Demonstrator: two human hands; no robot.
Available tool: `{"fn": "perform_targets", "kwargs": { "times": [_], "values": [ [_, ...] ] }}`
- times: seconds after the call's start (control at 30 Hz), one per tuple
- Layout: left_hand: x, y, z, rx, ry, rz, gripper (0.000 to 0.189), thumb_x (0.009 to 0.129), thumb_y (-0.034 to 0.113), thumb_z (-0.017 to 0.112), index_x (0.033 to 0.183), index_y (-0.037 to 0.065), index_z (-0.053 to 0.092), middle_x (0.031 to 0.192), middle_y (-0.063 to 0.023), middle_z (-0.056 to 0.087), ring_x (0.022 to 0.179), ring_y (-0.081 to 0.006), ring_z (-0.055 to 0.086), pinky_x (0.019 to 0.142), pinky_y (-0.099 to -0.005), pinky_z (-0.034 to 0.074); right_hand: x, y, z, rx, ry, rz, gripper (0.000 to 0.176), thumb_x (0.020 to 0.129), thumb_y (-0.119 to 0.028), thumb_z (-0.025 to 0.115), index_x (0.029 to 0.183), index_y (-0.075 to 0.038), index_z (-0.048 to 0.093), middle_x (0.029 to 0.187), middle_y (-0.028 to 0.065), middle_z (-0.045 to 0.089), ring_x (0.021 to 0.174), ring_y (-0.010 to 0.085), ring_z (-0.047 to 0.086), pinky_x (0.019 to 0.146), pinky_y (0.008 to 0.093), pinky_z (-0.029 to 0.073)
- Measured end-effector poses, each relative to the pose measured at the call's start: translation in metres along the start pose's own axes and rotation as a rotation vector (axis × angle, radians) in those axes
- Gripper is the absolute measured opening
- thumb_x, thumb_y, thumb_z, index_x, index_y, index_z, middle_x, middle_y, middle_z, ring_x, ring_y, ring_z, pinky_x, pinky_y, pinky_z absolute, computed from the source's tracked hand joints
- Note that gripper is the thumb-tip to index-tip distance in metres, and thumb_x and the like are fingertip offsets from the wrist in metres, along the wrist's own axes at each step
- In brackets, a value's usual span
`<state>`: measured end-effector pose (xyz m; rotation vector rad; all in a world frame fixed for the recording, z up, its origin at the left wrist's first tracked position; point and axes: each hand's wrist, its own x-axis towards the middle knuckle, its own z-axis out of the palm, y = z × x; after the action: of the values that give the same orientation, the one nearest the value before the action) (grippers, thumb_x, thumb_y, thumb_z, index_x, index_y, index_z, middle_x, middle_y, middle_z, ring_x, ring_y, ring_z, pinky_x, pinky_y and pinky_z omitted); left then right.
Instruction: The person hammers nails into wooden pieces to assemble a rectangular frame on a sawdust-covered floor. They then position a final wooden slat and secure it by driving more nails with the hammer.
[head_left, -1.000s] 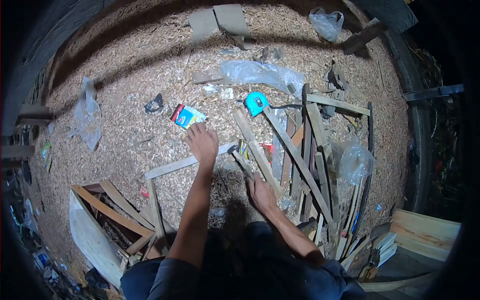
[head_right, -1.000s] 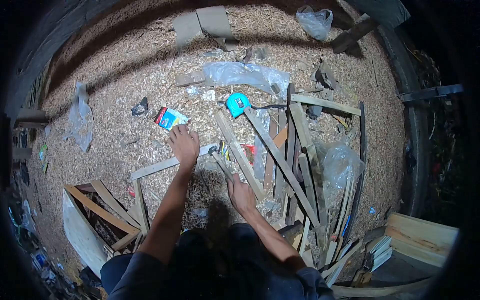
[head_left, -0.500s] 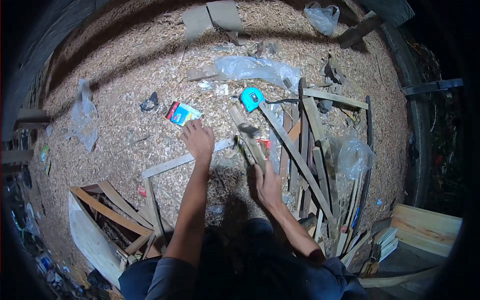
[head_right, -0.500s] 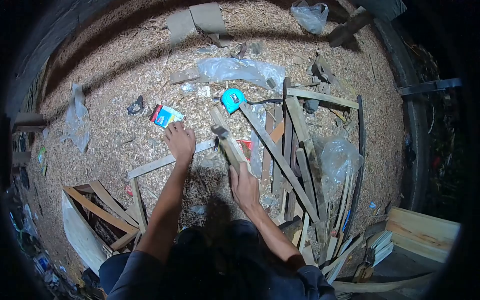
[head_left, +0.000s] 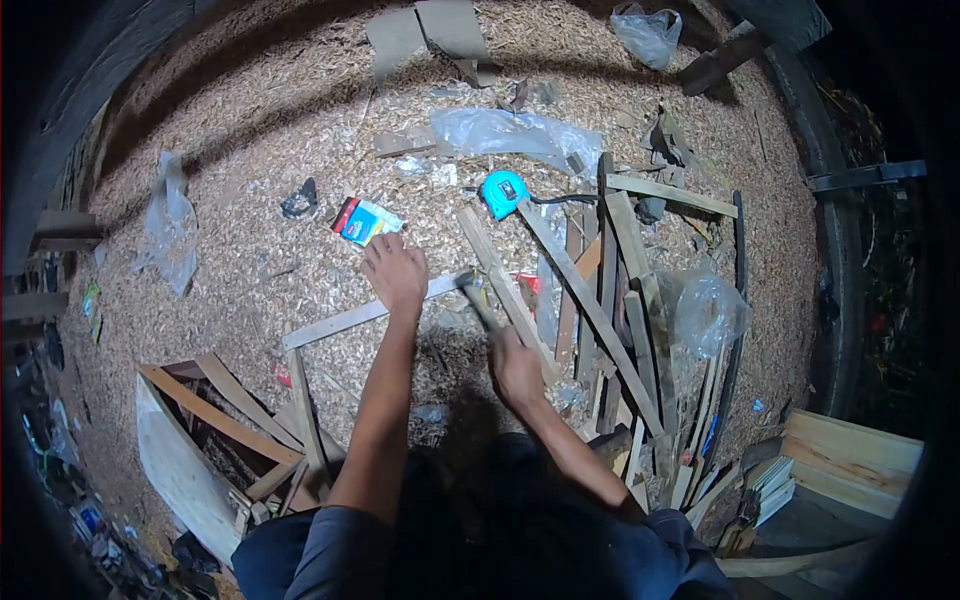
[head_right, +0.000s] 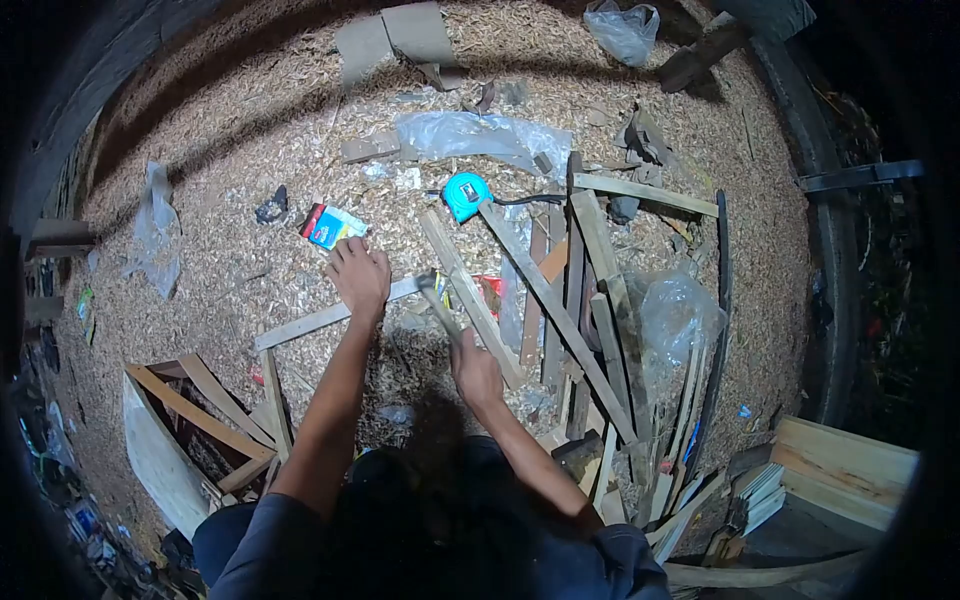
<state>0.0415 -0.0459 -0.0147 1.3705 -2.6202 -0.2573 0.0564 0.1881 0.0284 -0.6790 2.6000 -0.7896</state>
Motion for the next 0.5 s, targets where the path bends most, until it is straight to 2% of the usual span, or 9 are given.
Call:
{"fn": "perform_targets", "kwargs": {
  "times": [0.1,0.17,0.23,0.27,0.3,0.37,0.43,0.5],
  "values": [
    [0.009,0.0,0.002,-0.021,0.052,0.011,0.024,0.081,0.026,0.055,0.097,0.009,0.053,0.104,-0.0112,0.049,0.103,-0.0289,0.047,0.089,-0.0443,0.035,0.008,-0.01,-0.027,0.019,-0.099,0.099,0.026,0.099,-0.028,0.051,0.101,-0.002,0.045,0.062,0.0301,0.055,0.061,0.0489,0.059,0.053,0.0547,0.042],
    [0.003,-0.001,0.002,0.002,0.047,0.015,0.026,0.08,0.027,0.055,0.097,0.007,0.055,0.104,-0.0113,0.051,0.104,-0.0281,0.047,0.088,-0.0437,0.037,0.013,-0.037,-0.056,0.077,-0.075,0.101,0.026,0.099,-0.028,0.051,0.102,-0.002,0.045,0.062,0.0304,0.055,0.062,0.0485,0.06,0.053,0.0542,0.042],
    [0.004,-0.001,0.004,0.004,0.006,-0.006,0.026,0.08,0.026,0.056,0.097,0.007,0.055,0.104,-0.0114,0.051,0.105,-0.0283,0.048,0.088,-0.0438,0.037,0.012,-0.06,-0.075,0.324,0.161,0.012,0.027,0.1,-0.028,0.051,0.104,-0.002,0.046,0.063,0.0303,0.056,0.063,0.0481,0.06,0.054,0.0541,0.043],
    [0.005,-0.002,0.004,0.01,0.015,0.001,0.025,0.08,0.026,0.055,0.097,0.007,0.054,0.105,-0.0113,0.05,0.105,-0.0287,0.047,0.088,-0.0444,0.037,0.009,-0.05,-0.059,0.298,0.278,-0.074,0.026,0.099,-0.026,0.052,0.107,-0.001,0.047,0.064,0.03,0.056,0.064,0.0481,0.06,0.054,0.054,0.043],
    [0.004,-0.003,0.005,0.014,0.023,0.009,0.024,0.081,0.026,0.055,0.097,0.008,0.053,0.105,-0.0112,0.05,0.104,-0.029,0.047,0.088,-0.045,0.036,0.007,-0.033,-0.036,0.298,0.275,-0.072,0.026,0.099,-0.026,0.052,0.107,-0.001,0.047,0.064,0.03,0.056,0.064,0.0481,0.06,0.054,0.054,0.043],
    [0.0,-0.002,0.004,-0.004,0.037,0.014,0.026,0.08,0.027,0.056,0.097,0.008,0.053,0.105,-0.0116,0.05,0.105,-0.0294,0.047,0.09,-0.0455,0.036,0.008,-0.004,-0.004,-0.018,-0.073,0.03,0.026,0.098,-0.024,0.054,0.11,-0.001,0.048,0.064,0.0298,0.056,0.064,0.0482,0.06,0.054,0.0539,0.042],
    [0.003,-0.002,0.004,-0.035,0.07,0.027,0.026,0.08,0.027,0.056,0.098,0.007,0.054,0.105,-0.0121,0.05,0.106,-0.0297,0.047,0.091,-0.0456,0.036,0.017,-0.017,-0.029,-0.039,-0.087,0.011,0.024,0.097,-0.021,0.055,0.107,-0.001,0.048,0.064,0.0303,0.056,0.064,0.0496,0.059,0.055,0.0559,0.041],
    [0.005,-0.001,0.003,-0.032,0.021,0.016,0.028,0.08,0.027,0.056,0.099,0.007,0.054,0.106,-0.0123,0.05,0.107,-0.0299,0.047,0.092,-0.0456,0.036,0.011,-0.037,-0.05,0.171,-0.01,0.049,0.023,0.097,-0.021,0.055,0.106,-0.001,0.047,0.065,0.0301,0.057,0.064,0.0498,0.059,0.054,0.0559,0.041]
  ]
}}
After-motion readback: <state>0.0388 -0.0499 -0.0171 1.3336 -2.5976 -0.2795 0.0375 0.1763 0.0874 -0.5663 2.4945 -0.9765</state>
